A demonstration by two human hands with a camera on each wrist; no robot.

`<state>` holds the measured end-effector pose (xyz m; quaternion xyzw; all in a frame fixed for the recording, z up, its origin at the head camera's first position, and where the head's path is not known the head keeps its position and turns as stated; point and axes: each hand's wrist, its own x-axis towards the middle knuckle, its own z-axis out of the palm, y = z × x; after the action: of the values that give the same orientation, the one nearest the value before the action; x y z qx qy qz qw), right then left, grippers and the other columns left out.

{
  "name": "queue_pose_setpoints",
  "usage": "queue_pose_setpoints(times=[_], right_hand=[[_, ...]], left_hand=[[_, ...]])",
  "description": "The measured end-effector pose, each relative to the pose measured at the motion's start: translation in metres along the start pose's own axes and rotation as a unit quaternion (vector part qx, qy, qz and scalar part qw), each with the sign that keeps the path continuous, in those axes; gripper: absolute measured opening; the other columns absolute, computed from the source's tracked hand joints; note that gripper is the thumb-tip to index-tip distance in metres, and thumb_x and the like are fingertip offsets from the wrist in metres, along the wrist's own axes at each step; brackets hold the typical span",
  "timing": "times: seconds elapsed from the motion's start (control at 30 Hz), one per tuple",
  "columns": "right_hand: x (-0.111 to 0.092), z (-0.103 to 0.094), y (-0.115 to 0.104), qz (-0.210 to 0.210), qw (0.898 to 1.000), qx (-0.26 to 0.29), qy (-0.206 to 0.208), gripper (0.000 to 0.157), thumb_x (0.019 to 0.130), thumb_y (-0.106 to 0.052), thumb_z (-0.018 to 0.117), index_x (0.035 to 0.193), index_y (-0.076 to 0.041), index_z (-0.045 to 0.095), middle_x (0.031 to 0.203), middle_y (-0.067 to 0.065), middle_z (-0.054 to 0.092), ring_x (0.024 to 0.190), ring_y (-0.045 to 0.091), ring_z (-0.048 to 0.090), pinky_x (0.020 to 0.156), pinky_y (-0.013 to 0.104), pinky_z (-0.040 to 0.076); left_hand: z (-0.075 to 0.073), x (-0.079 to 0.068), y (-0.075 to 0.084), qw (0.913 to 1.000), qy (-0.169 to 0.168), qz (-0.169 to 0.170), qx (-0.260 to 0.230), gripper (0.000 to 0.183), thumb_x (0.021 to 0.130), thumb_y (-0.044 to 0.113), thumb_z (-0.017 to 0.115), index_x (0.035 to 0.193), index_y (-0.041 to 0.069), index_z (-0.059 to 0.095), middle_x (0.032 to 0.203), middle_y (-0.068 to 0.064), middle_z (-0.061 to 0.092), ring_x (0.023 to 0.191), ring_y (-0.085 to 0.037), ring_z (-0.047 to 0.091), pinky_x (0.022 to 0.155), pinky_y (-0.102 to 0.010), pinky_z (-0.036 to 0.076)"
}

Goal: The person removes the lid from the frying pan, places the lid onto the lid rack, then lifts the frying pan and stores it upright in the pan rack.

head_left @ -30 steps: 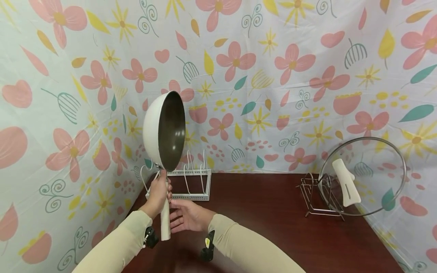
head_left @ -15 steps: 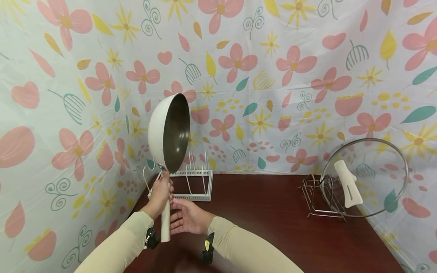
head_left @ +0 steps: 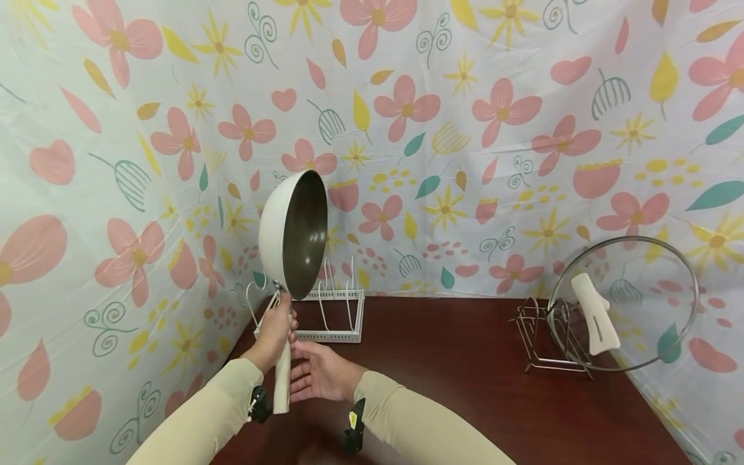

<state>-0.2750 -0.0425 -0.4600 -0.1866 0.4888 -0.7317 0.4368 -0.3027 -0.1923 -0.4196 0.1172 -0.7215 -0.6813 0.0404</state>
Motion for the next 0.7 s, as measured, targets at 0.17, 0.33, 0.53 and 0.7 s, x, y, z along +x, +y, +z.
queue_pose_setpoints(times=[0.17, 0.33, 0.53, 0.7], right_hand=[[-0.001, -0.002, 0.001, 0.010, 1.000, -0.005, -0.007, 0.067, 0.096, -0.054, 0.046, 0.141, -0.004, 0.040, 0.106, 0.015, 0.056, 0.089, 0.026, 0.059, 0.106, 0.059, 0.042], [-0.002, -0.004, 0.004, 0.018, 1.000, -0.002, -0.018, 0.069, 0.096, -0.053, 0.047, 0.142, -0.002, 0.039, 0.106, 0.015, 0.056, 0.090, 0.025, 0.059, 0.106, 0.057, 0.043], [-0.001, -0.006, 0.005, 0.023, 0.999, 0.005, -0.030, 0.079, 0.097, -0.060, 0.045, 0.148, 0.000, 0.035, 0.110, 0.016, 0.057, 0.092, 0.026, 0.061, 0.105, 0.057, 0.044], [-0.002, -0.009, 0.001, 0.051, 0.997, 0.030, -0.053, 0.092, 0.095, -0.069, 0.039, 0.153, 0.001, 0.028, 0.127, 0.023, 0.053, 0.114, 0.037, 0.058, 0.110, 0.065, 0.034]], left_hand=[[-0.001, 0.000, -0.004, 0.9997, -0.003, -0.021, -0.011, 0.063, 0.102, 0.068, 0.030, 0.088, 0.008, 0.046, 0.063, 0.005, 0.040, 0.045, -0.010, 0.038, 0.044, -0.026, 0.038], [-0.004, 0.003, -0.011, 0.9994, 0.002, -0.031, -0.017, 0.061, 0.103, 0.065, 0.029, 0.086, 0.008, 0.045, 0.062, 0.005, 0.040, 0.046, -0.010, 0.038, 0.045, -0.027, 0.038], [-0.007, 0.007, -0.015, 0.9992, 0.000, -0.037, -0.016, 0.061, 0.103, 0.066, 0.030, 0.084, 0.010, 0.044, 0.061, 0.005, 0.040, 0.046, -0.010, 0.038, 0.045, -0.028, 0.038], [-0.006, 0.007, -0.017, 0.9988, -0.013, -0.048, -0.006, 0.061, 0.102, 0.068, 0.030, 0.085, 0.011, 0.043, 0.063, 0.005, 0.040, 0.046, -0.011, 0.038, 0.044, -0.029, 0.038]])
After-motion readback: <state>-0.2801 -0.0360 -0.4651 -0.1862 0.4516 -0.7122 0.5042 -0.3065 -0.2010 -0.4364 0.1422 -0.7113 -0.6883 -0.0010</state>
